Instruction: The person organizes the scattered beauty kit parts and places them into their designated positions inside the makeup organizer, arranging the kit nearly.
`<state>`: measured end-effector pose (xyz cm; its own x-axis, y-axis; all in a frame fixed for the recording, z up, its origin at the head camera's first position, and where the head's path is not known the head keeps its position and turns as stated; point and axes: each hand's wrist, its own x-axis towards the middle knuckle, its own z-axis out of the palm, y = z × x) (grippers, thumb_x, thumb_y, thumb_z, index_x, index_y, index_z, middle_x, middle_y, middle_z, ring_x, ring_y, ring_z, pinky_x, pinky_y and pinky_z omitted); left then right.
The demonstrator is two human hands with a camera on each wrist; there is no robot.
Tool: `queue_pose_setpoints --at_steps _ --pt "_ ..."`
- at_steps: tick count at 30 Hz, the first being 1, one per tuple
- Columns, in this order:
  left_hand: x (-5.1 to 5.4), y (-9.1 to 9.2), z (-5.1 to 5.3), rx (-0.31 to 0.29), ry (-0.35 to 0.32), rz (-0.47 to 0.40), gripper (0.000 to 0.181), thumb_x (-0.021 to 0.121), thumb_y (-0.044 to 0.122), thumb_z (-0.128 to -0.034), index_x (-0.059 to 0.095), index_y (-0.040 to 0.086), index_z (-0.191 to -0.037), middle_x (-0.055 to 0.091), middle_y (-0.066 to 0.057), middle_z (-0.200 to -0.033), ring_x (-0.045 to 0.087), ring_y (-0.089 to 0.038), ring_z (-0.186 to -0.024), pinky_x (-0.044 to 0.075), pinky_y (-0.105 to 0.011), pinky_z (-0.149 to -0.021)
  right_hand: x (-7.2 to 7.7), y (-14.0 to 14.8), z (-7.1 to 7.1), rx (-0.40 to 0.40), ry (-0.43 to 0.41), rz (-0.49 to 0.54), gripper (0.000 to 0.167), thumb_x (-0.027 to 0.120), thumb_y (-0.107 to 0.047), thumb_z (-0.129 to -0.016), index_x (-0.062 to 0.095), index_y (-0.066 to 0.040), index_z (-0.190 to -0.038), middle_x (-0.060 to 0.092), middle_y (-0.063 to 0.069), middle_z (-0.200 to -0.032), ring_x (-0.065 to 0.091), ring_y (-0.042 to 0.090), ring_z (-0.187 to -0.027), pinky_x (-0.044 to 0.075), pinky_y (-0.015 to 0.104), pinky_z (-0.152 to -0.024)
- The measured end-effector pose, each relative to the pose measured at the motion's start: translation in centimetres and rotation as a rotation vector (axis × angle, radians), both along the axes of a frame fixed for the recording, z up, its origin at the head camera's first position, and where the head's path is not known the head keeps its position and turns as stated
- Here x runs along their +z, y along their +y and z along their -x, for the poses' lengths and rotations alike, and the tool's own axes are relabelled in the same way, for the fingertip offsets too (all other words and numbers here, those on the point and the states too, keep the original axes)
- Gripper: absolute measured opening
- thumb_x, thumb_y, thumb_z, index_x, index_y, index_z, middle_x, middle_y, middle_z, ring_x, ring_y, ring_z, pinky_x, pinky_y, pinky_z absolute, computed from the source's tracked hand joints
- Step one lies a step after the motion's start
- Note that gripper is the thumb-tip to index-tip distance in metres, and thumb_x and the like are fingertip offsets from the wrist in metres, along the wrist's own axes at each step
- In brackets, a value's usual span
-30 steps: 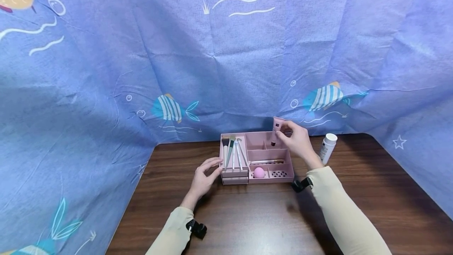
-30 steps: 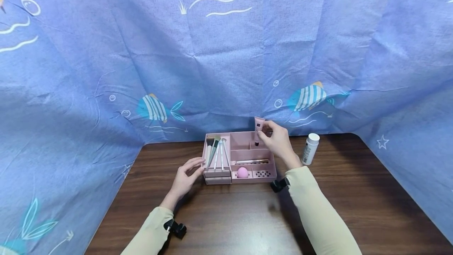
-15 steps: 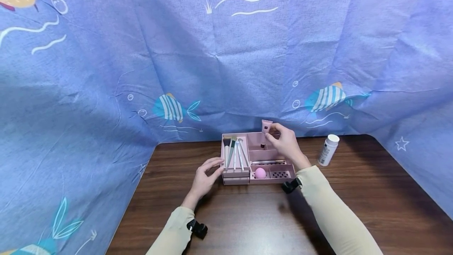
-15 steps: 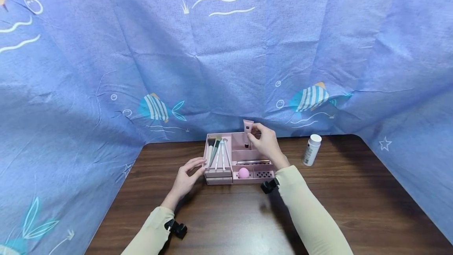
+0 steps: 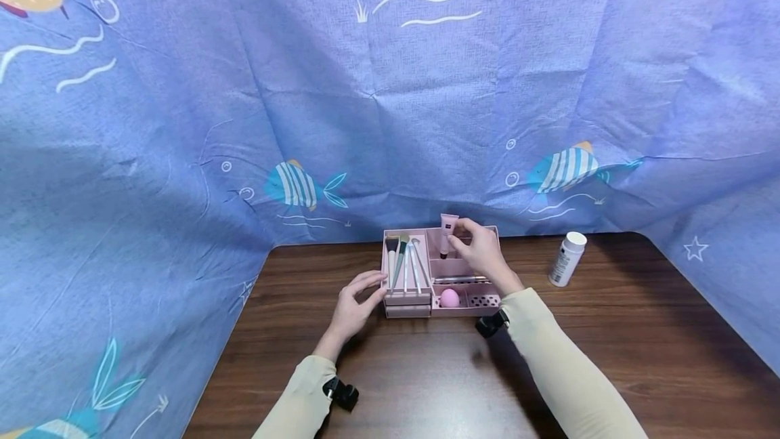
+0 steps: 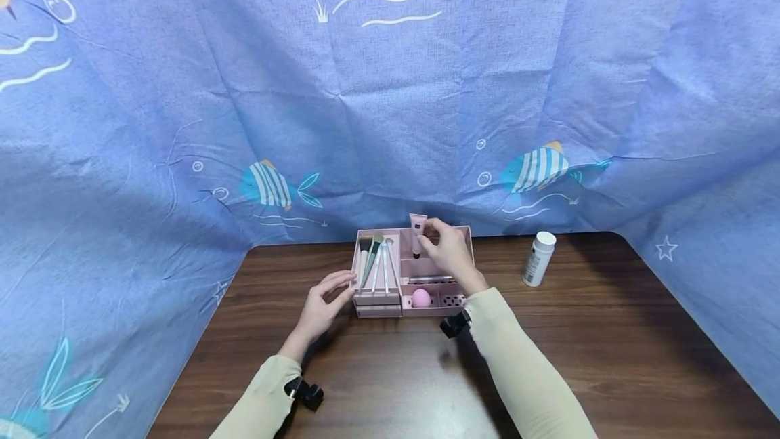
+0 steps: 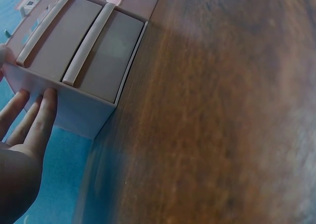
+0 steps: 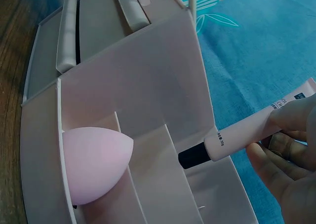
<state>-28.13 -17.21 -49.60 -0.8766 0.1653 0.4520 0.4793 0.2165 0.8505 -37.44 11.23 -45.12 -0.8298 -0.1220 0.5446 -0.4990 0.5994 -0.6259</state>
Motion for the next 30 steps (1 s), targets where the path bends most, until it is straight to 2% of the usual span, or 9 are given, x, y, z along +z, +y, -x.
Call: queue_pose_setpoints --at_steps 5,12,18,23,30 --pt "-0.1 0.0 0.1 -0.015 0.000 -0.023 0.028 0.067 0.003 -0.0904 0.067 -0.006 -0.116 0.061 -0.024 -0.124 0.061 -0.032 -0.114 0.044 -0.062 -0.100 -0.3 -0.1 0.3 -0.004 0.011 0.005 0.021 0.072 -0.013 -0.086 0.068 -0.003 -0.104 0.073 0.013 -0.091 0.070 0.029 -0.084 0.058 0.044 -0.078" --pt "-0.2 0.0 0.1 -0.014 0.025 -0.019 0.028 0.067 0.003 -0.0901 0.067 -0.006 -0.116 0.061 -0.024 -0.123 0.062 -0.027 -0.112 0.045 -0.061 -0.098 -0.3 -0.2 0.5 0.010 -0.021 0.017 0.022 0.071 -0.015 -0.087 0.067 -0.003 -0.105 0.073 0.013 -0.092 0.069 0.029 -0.085 0.057 0.044 -0.080" --pt "-0.1 0.0 0.0 -0.017 0.002 -0.023 0.027 0.067 0.003 -0.0904 0.067 -0.006 -0.116 0.061 -0.024 -0.124 0.060 -0.035 -0.114 0.044 -0.060 -0.101 -0.7 -0.3 0.7 0.003 -0.057 -0.021 0.023 0.071 -0.015 -0.087 0.067 -0.004 -0.106 0.072 0.013 -0.094 0.069 0.030 -0.088 0.056 0.046 -0.083" --pt "0.0 0.0 0.0 -0.016 -0.027 -0.014 0.029 0.067 0.004 -0.0909 0.066 -0.005 -0.118 0.060 -0.024 -0.126 0.058 -0.037 -0.117 0.043 -0.061 -0.102 -1.9 -0.4 1.2 0.010 -0.119 -0.063 0.019 0.069 -0.014 -0.088 0.067 -0.005 -0.105 0.073 0.012 -0.096 0.070 0.028 -0.089 0.057 0.044 -0.082" --pt "0.0 0.0 0.0 -0.011 -0.017 -0.007 0.029 0.067 0.005 -0.0909 0.066 -0.005 -0.118 0.061 -0.023 -0.126 0.058 -0.034 -0.117 0.044 -0.060 -0.101 -2.9 -0.6 1.2 0.010 -0.218 -0.079 0.019 0.066 -0.013 -0.089 0.068 -0.005 -0.107 0.074 0.011 -0.098 0.071 0.025 -0.089 0.057 0.041 -0.081"
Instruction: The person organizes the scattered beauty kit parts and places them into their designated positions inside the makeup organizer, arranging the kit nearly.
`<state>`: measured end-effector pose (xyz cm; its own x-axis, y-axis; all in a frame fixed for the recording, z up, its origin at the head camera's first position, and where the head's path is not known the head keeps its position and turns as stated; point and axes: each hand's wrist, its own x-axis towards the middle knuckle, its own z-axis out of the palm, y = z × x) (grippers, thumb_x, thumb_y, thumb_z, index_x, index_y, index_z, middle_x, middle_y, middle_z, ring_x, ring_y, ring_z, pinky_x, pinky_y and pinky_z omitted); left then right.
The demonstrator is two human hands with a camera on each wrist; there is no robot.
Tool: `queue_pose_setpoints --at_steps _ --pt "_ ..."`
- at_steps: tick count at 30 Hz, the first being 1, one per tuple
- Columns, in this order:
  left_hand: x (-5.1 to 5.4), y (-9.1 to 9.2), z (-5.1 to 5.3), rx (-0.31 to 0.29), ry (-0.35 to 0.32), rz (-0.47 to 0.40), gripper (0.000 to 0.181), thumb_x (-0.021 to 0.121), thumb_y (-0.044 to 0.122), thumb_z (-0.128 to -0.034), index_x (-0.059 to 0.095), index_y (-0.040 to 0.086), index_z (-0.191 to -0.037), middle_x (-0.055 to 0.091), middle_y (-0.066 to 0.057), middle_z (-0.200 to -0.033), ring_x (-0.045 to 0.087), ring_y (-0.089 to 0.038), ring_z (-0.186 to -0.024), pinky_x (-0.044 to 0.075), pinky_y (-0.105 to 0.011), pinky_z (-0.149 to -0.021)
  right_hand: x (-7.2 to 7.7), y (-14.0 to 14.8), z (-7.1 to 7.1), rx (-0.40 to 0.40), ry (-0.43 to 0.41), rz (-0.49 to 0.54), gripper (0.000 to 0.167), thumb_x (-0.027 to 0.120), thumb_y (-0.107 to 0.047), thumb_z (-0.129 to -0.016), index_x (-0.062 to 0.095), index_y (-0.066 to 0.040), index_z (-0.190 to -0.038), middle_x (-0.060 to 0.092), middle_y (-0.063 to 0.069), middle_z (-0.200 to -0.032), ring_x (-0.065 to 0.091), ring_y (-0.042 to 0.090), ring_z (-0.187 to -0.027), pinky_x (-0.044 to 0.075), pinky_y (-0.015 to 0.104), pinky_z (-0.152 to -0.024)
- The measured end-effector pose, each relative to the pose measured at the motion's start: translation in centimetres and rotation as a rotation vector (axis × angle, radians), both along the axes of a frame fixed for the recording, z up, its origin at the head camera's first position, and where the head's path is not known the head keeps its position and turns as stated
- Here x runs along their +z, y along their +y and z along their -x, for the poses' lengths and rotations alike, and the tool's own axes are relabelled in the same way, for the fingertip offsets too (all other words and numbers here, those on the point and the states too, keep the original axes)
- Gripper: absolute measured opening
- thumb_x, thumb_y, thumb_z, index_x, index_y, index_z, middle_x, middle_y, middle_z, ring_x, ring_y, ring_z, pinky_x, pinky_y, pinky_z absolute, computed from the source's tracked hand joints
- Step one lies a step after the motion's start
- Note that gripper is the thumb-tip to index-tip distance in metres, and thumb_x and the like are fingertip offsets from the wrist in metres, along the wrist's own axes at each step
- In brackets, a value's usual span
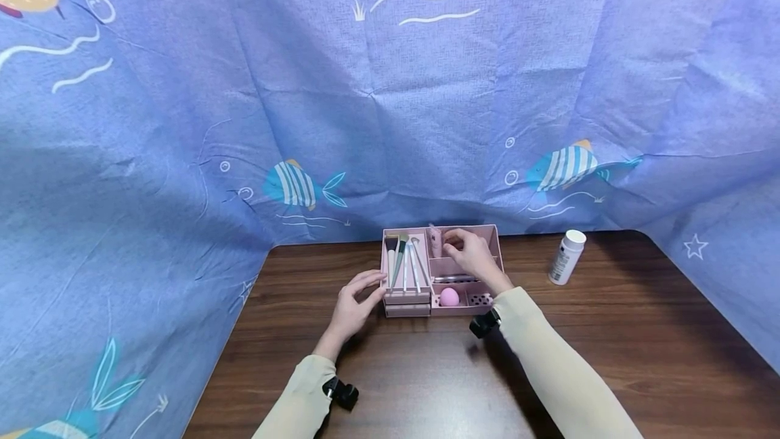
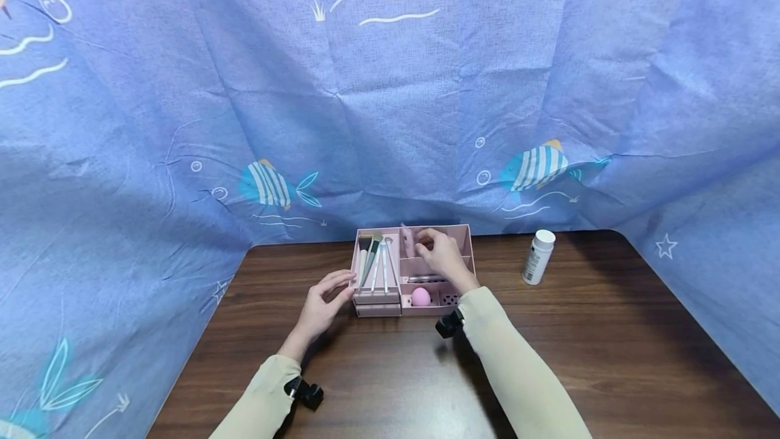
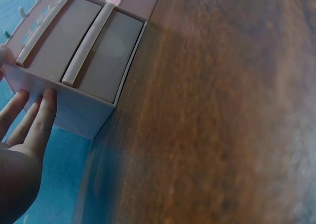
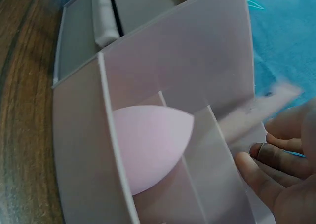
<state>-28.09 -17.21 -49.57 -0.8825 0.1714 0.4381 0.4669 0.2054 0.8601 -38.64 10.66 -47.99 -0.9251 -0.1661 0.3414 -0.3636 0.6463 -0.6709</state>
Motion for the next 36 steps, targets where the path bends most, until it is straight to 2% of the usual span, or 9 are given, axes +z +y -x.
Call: queue_pose_setpoints --at_steps 6,11,14,19,23,28,36 --pt "-0.1 0.0 0.1 -0.001 0.015 -0.004 0.029 0.067 0.004 -0.0907 0.066 -0.005 -0.118 0.061 -0.023 -0.125 0.060 -0.034 -0.115 0.045 -0.057 -0.101 -0.1 0.2 -0.1 -0.005 0.006 0.005 0.021 0.068 -0.014 -0.089 0.069 -0.004 -0.107 0.074 0.011 -0.096 0.071 0.025 -0.087 0.057 0.041 -0.080" --pt "-0.3 0.0 0.1 0.002 0.009 -0.014 0.028 0.067 0.004 -0.0903 0.067 -0.004 -0.117 0.062 -0.021 -0.124 0.061 -0.022 -0.114 0.044 -0.061 -0.100 0.0 0.3 -0.1 -0.019 -0.001 -0.002 0.022 0.069 -0.017 -0.088 0.069 -0.006 -0.107 0.074 0.010 -0.098 0.070 0.024 -0.089 0.057 0.041 -0.081" --pt "-0.2 0.0 0.0 0.012 0.010 -0.006 0.027 0.068 0.005 -0.0902 0.068 -0.003 -0.117 0.063 -0.020 -0.123 0.061 -0.018 -0.114 0.045 -0.058 -0.101 0.1 0.4 -0.1 -0.013 -0.003 0.000 0.023 0.070 -0.017 -0.088 0.069 -0.005 -0.108 0.074 0.011 -0.099 0.071 0.025 -0.090 0.057 0.041 -0.082" --pt "-0.1 0.1 0.0 0.012 0.023 0.001 0.027 0.068 0.004 -0.0902 0.068 -0.004 -0.116 0.063 -0.020 -0.123 0.061 -0.025 -0.114 0.046 -0.054 -0.102 0.3 0.5 -0.2 -0.010 0.002 0.012 0.024 0.071 -0.015 -0.087 0.069 -0.004 -0.108 0.074 0.011 -0.099 0.071 0.026 -0.089 0.057 0.042 -0.081" --pt "-0.2 0.0 0.1 0.005 0.003 -0.012 0.028 0.067 0.004 -0.0903 0.067 -0.004 -0.117 0.062 -0.020 -0.124 0.060 -0.029 -0.115 0.045 -0.055 -0.103 0.4 0.8 -0.2 -0.017 -0.001 0.017 0.023 0.071 -0.014 -0.087 0.069 -0.004 -0.108 0.074 0.011 -0.097 0.071 0.025 -0.087 0.057 0.042 -0.081" --pt "-0.2 0.0 0.1 0.009 -0.007 -0.010 0.028 0.068 0.005 -0.0906 0.067 -0.003 -0.117 0.063 -0.019 -0.125 0.060 -0.030 -0.116 0.045 -0.054 -0.103 0.6 1.3 -0.3 -0.014 0.012 0.026 0.026 0.070 -0.012 -0.087 0.068 -0.001 -0.110 0.074 0.013 -0.098 0.071 0.027 -0.087 0.057 0.043 -0.081" --pt "-0.3 0.1 0.1 0.018 0.022 -0.002 0.028 0.068 0.005 -0.0901 0.067 -0.004 -0.116 0.063 -0.019 -0.123 0.061 -0.029 -0.115 0.047 -0.052 -0.102 0.9 2.0 -0.6 -0.008 0.022 0.030 0.026 0.070 -0.011 -0.087 0.068 -0.002 -0.111 0.074 0.012 -0.098 0.071 0.026 -0.089 0.058 0.042 -0.082"
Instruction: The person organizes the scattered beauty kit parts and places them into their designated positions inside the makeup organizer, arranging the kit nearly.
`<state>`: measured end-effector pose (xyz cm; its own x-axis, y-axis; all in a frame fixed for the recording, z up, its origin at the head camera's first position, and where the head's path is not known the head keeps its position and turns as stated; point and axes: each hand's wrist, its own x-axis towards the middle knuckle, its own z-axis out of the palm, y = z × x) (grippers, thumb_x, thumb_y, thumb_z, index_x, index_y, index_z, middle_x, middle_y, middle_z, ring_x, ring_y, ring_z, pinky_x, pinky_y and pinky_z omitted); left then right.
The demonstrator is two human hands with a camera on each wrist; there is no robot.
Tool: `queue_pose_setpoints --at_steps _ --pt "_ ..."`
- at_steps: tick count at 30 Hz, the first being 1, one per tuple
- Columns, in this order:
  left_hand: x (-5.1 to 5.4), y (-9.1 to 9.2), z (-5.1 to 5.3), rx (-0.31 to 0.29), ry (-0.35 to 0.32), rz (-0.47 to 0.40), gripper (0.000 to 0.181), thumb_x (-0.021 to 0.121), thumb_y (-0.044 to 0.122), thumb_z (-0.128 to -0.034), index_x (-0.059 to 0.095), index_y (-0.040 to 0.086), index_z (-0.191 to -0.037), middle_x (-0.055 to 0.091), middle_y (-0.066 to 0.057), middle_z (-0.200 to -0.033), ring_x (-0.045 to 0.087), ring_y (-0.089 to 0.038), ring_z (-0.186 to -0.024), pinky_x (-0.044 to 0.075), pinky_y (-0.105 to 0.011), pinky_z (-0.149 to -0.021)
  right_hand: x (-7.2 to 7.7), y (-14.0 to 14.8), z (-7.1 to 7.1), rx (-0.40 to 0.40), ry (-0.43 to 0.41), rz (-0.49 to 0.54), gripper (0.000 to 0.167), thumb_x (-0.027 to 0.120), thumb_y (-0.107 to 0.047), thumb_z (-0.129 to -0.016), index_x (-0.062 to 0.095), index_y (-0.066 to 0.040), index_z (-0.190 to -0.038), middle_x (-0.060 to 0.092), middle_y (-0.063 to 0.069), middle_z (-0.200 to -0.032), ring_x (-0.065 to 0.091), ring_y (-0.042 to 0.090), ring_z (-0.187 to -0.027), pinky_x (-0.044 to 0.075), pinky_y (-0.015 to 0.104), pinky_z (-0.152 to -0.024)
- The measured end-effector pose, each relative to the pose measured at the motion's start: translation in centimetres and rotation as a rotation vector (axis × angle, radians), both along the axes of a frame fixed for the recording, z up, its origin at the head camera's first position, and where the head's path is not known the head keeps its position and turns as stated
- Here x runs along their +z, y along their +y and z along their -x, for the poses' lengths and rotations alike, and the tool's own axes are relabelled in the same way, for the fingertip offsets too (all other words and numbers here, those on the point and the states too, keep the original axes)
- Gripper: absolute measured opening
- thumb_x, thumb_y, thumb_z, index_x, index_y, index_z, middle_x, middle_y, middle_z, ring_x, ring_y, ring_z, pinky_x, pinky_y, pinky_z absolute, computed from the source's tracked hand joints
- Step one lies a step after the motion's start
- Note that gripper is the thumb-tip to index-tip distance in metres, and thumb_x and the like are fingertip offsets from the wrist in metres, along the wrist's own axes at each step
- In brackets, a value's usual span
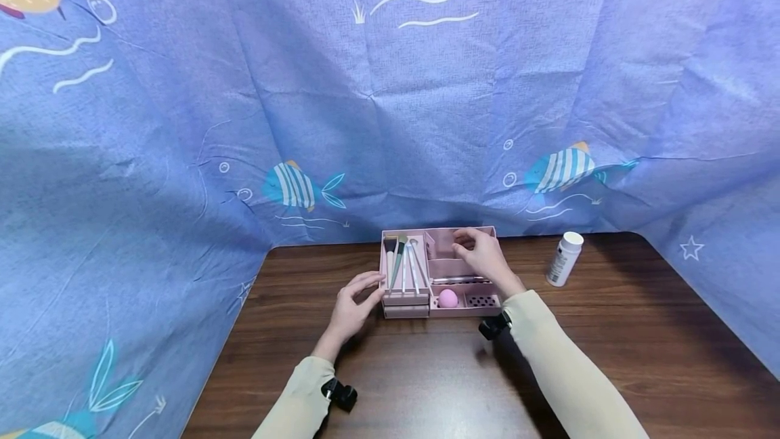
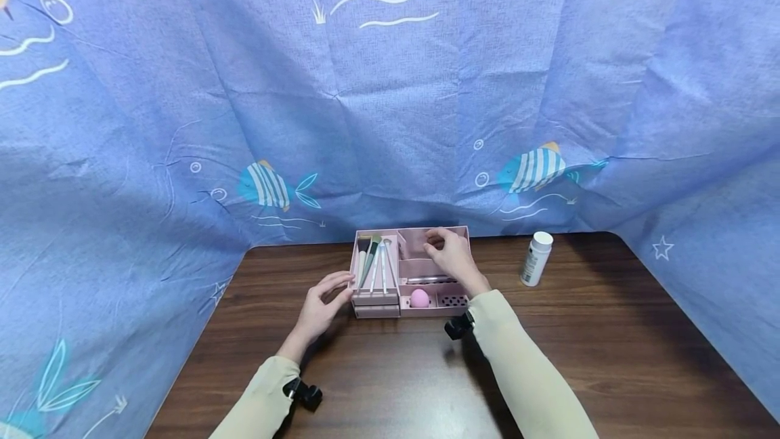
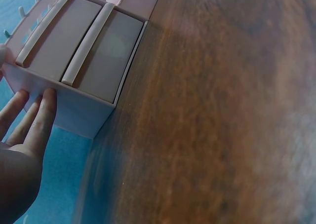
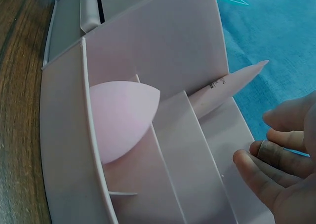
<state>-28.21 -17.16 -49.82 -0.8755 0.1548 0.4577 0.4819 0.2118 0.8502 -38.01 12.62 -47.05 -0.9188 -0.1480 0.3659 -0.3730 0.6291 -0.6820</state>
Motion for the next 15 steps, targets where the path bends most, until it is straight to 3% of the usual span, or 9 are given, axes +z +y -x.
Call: queue_pose_setpoints --at_steps 10,15 --pt "-0.3 -0.1 0.1 -0.016 0.016 -0.002 0.028 0.067 0.003 -0.0900 0.067 -0.006 -0.116 0.062 -0.023 -0.123 0.062 -0.026 -0.113 0.046 -0.057 -0.099 0.8 1.0 -0.6 -0.019 -0.013 0.026 0.029 0.070 -0.015 -0.088 0.067 -0.004 -0.114 0.073 0.009 -0.099 0.070 0.025 -0.091 0.057 0.042 -0.082" --pt "-0.3 -0.2 0.2 -0.026 -0.026 -0.023 0.029 0.067 0.005 -0.0905 0.067 -0.004 -0.118 0.062 -0.020 -0.125 0.061 -0.027 -0.116 0.044 -0.058 -0.101 1.2 1.6 -0.8 -0.027 0.012 0.055 0.029 0.071 -0.014 -0.088 0.066 -0.005 -0.115 0.072 0.011 -0.101 0.070 0.025 -0.091 0.057 0.042 -0.083"
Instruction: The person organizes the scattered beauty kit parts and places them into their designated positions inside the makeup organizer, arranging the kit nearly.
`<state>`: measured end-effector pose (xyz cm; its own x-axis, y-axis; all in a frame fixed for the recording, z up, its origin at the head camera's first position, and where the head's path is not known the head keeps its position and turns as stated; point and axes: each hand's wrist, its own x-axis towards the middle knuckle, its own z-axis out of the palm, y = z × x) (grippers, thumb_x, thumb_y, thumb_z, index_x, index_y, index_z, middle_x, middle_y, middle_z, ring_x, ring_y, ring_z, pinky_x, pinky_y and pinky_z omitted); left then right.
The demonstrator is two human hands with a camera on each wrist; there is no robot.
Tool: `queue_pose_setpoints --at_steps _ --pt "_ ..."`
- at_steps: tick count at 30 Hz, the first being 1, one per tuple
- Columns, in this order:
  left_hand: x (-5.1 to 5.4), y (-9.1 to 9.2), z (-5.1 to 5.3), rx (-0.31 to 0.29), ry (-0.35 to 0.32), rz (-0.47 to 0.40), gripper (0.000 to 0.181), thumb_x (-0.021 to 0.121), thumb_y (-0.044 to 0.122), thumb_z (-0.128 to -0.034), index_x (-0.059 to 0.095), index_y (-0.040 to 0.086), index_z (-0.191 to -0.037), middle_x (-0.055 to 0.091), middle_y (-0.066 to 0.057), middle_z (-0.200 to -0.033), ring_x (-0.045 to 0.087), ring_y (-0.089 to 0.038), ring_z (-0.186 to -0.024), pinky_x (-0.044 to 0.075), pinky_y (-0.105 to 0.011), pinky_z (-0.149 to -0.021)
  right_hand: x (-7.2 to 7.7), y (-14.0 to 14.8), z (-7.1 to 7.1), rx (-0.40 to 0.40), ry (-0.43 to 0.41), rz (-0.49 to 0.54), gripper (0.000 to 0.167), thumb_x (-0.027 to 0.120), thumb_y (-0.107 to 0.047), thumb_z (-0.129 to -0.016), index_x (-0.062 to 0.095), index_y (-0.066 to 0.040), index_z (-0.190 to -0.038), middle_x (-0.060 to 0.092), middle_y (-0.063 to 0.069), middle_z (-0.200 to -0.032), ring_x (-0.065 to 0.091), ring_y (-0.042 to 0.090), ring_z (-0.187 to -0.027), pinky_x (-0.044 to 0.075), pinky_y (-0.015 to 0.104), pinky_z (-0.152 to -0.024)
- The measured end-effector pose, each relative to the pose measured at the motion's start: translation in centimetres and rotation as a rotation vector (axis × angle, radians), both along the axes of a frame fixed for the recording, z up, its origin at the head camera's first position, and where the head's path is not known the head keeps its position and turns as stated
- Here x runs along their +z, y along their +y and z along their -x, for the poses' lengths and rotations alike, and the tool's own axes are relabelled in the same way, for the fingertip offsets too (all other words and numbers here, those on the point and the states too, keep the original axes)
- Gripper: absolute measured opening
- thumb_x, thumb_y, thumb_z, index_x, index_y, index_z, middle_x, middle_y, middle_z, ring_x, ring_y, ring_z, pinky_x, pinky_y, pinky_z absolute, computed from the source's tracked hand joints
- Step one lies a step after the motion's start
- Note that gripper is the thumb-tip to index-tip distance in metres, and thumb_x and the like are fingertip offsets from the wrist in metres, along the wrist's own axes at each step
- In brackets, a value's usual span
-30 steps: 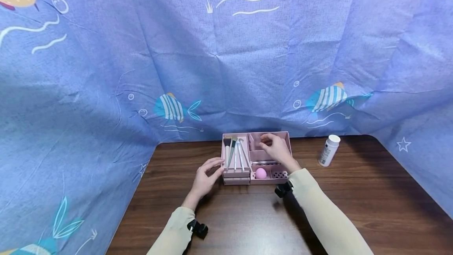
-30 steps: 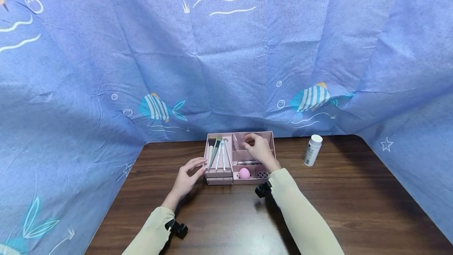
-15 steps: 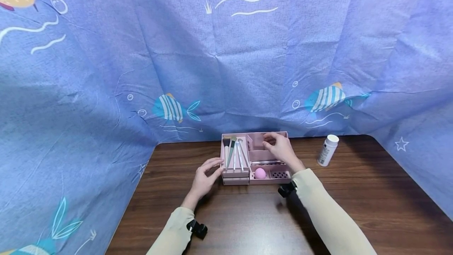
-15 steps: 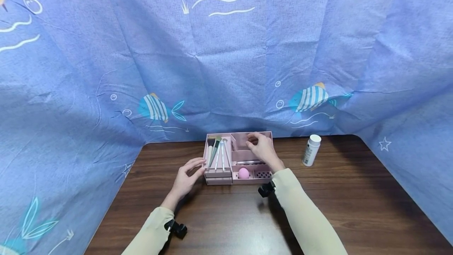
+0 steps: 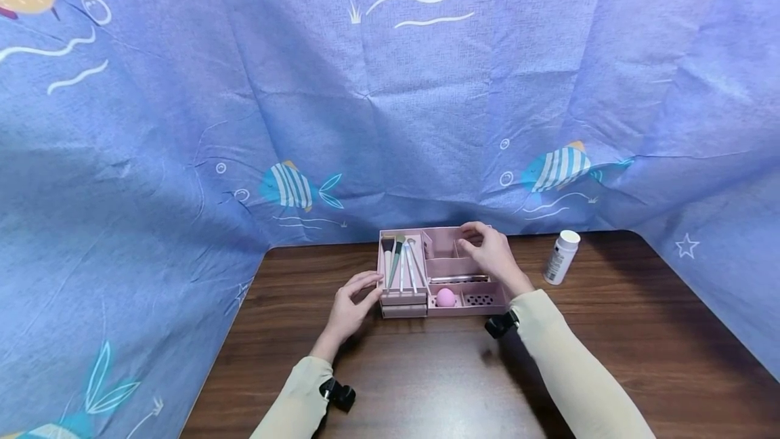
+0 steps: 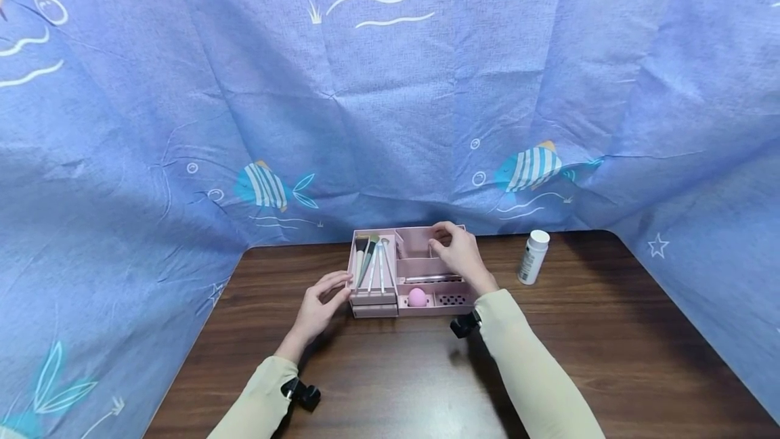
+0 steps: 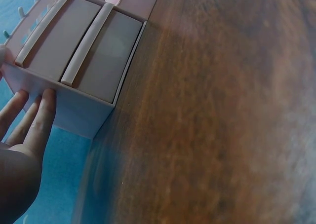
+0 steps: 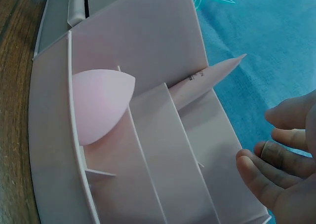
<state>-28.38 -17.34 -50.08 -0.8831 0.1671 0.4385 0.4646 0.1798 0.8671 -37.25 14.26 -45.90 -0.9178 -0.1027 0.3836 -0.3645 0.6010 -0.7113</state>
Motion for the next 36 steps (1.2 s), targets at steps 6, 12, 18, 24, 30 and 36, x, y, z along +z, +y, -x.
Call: queue_pose_setpoints --at_steps 6,12,18,24,30,36 --pt "0.0 0.0 0.1 -0.004 -0.036 -0.016 0.030 0.068 0.007 -0.0910 0.067 -0.003 -0.119 0.061 -0.018 -0.126 0.059 -0.029 -0.118 0.043 -0.059 -0.103 0.9 1.0 -0.5 -0.016 0.074 0.008 0.030 0.072 -0.012 -0.086 0.066 -0.004 -0.115 0.072 0.013 -0.099 0.070 0.026 -0.091 0.057 0.042 -0.082" --pt "-0.2 0.0 0.0 0.013 0.014 0.005 0.029 0.068 0.005 -0.0904 0.067 -0.005 -0.117 0.062 -0.022 -0.124 0.062 -0.021 -0.114 0.050 -0.043 -0.101 1.8 1.9 -1.0 -0.014 0.133 0.030 0.031 0.073 -0.009 -0.084 0.065 -0.004 -0.114 0.072 0.014 -0.100 0.069 0.027 -0.090 0.058 0.042 -0.081" --pt "-0.2 0.0 0.0 0.010 0.038 0.004 0.028 0.068 0.004 -0.0902 0.067 -0.006 -0.116 0.062 -0.024 -0.124 0.062 -0.020 -0.114 0.045 -0.059 -0.099 2.1 2.9 -1.0 -0.037 0.162 0.019 0.032 0.073 -0.010 -0.085 0.065 -0.003 -0.115 0.072 0.014 -0.100 0.069 0.027 -0.091 0.058 0.042 -0.081" --pt "-0.1 0.1 -0.1 0.011 0.015 0.005 0.028 0.068 0.005 -0.0904 0.068 -0.003 -0.117 0.063 -0.019 -0.124 0.062 -0.017 -0.114 0.050 -0.042 -0.102 2.5 3.9 -1.3 -0.069 0.165 0.010 0.033 0.074 -0.012 -0.085 0.065 -0.004 -0.115 0.071 0.014 -0.100 0.070 0.029 -0.091 0.058 0.043 -0.081" --pt "0.0 0.1 -0.1 0.000 0.007 -0.009 0.028 0.068 0.005 -0.0902 0.068 -0.003 -0.117 0.063 -0.018 -0.125 0.062 -0.016 -0.114 0.043 -0.060 -0.101 2.9 4.9 -1.5 -0.093 0.158 0.018 0.034 0.074 -0.013 -0.086 0.065 -0.003 -0.116 0.071 0.016 -0.100 0.070 0.030 -0.091 0.058 0.045 -0.082" --pt "0.0 0.0 -0.1 -0.001 -0.004 -0.014 0.028 0.068 0.007 -0.0905 0.068 -0.002 -0.117 0.063 -0.017 -0.125 0.061 -0.018 -0.114 0.042 -0.060 -0.102 3.5 6.0 -1.7 -0.135 0.169 0.006 0.033 0.074 -0.014 -0.085 0.066 -0.005 -0.116 0.071 0.015 -0.101 0.071 0.030 -0.090 0.057 0.040 -0.081"
